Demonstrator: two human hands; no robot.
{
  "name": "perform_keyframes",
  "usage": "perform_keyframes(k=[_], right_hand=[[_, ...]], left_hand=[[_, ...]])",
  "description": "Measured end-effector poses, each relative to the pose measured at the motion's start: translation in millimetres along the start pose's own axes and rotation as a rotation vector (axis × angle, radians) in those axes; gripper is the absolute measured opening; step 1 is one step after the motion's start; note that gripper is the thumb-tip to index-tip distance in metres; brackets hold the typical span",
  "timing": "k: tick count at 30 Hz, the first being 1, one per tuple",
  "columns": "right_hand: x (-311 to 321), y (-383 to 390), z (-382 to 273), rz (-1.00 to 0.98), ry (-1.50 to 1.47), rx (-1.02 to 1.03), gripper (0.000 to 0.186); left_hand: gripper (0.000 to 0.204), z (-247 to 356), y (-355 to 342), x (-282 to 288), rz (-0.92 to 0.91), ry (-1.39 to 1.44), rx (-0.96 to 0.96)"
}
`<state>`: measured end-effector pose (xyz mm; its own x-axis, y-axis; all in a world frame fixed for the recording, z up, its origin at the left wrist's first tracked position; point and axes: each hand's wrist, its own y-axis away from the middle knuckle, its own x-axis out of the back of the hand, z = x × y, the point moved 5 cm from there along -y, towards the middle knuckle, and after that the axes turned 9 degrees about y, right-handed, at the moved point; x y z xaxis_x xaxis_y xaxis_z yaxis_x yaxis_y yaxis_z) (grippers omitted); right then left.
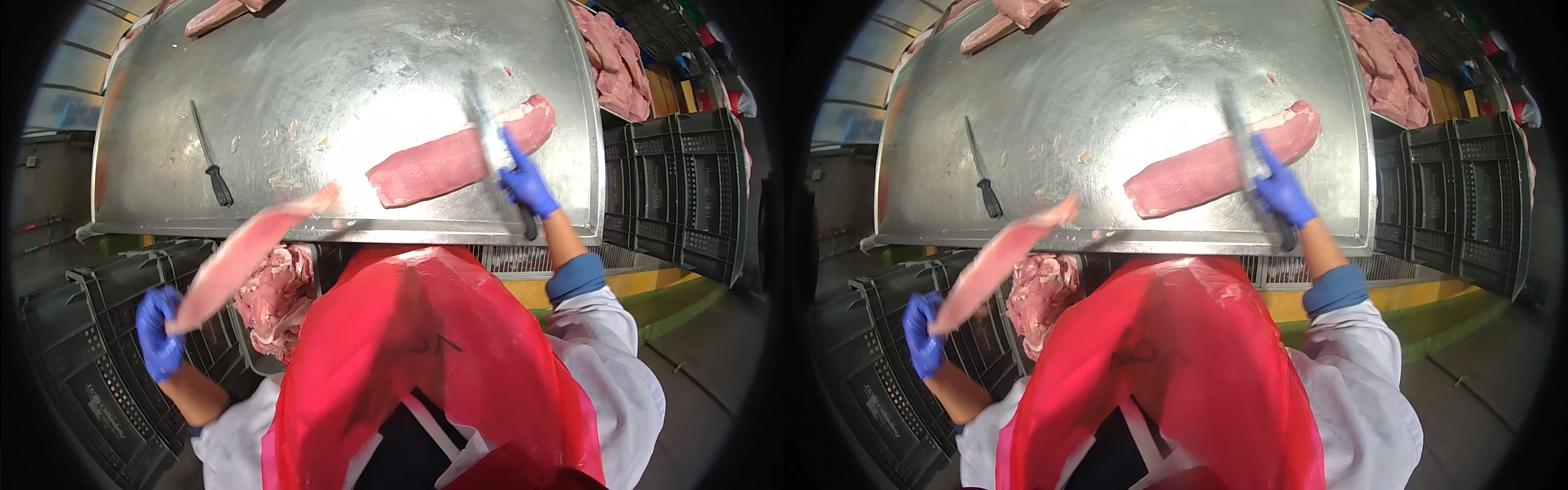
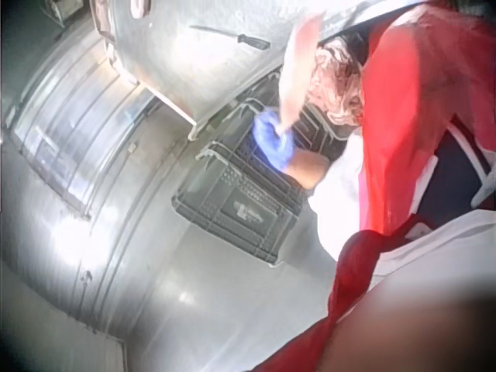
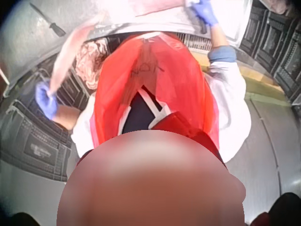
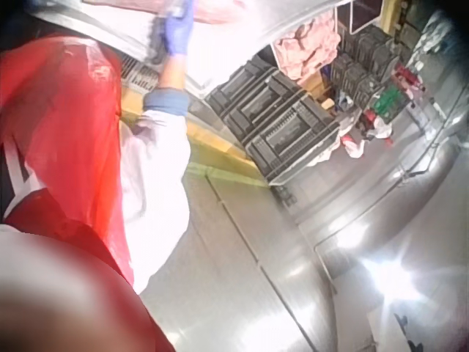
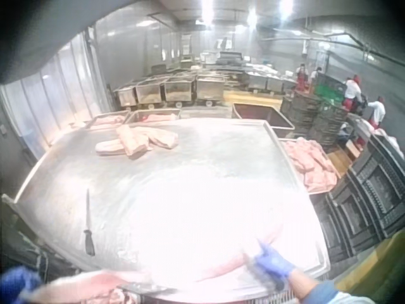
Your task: The person uses a knife to trim and slice large pieces of raw meat on a stainless steel table. They remove fat and connective tissue, then cut the meat into smaller portions, placing the trimmed pieces into a nearby container.
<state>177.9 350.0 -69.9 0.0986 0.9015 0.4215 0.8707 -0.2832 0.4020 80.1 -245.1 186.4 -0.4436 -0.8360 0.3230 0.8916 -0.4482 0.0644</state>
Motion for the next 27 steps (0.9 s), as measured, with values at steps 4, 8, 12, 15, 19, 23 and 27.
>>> perform_keyframes(k=[4, 8, 12, 15, 19, 23, 27], right_hand=[[109, -44, 33, 0.225, 0.185, -0.265, 0.082], [116, -79, 34, 0.290, 0.204, -0.297, 0.080], [131, -60, 38, 0.376, 0.080, -0.323, 0.081], [133, -58, 43, 0.335, 0.030, -0.381, 0.082], [108, 7, 10, 0.055, 0.189, -0.380, 0.079], [106, 140, -27, -0.026, -0.188, -0.532, 0.079], [156, 149, -1, 0.376, -0.333, -0.393, 0.082]], left_hand=[[0.020, -83, 56, 20, -0.164, -0.121, 0.414], [0.026, -162, 70, -9, -0.371, -0.482, 0.710], [0.039, -184, -2, -60, -0.367, -0.756, 0.314], [0.037, -149, -116, -143, -0.295, -0.638, -0.042], [0.035, -89, -230, -255, -0.269, -0.407, -0.258], [0.036, -66, -325, -397, -0.357, -0.240, -0.288], [0.052, -55, -382, -564, -0.359, -0.337, -0.166]])
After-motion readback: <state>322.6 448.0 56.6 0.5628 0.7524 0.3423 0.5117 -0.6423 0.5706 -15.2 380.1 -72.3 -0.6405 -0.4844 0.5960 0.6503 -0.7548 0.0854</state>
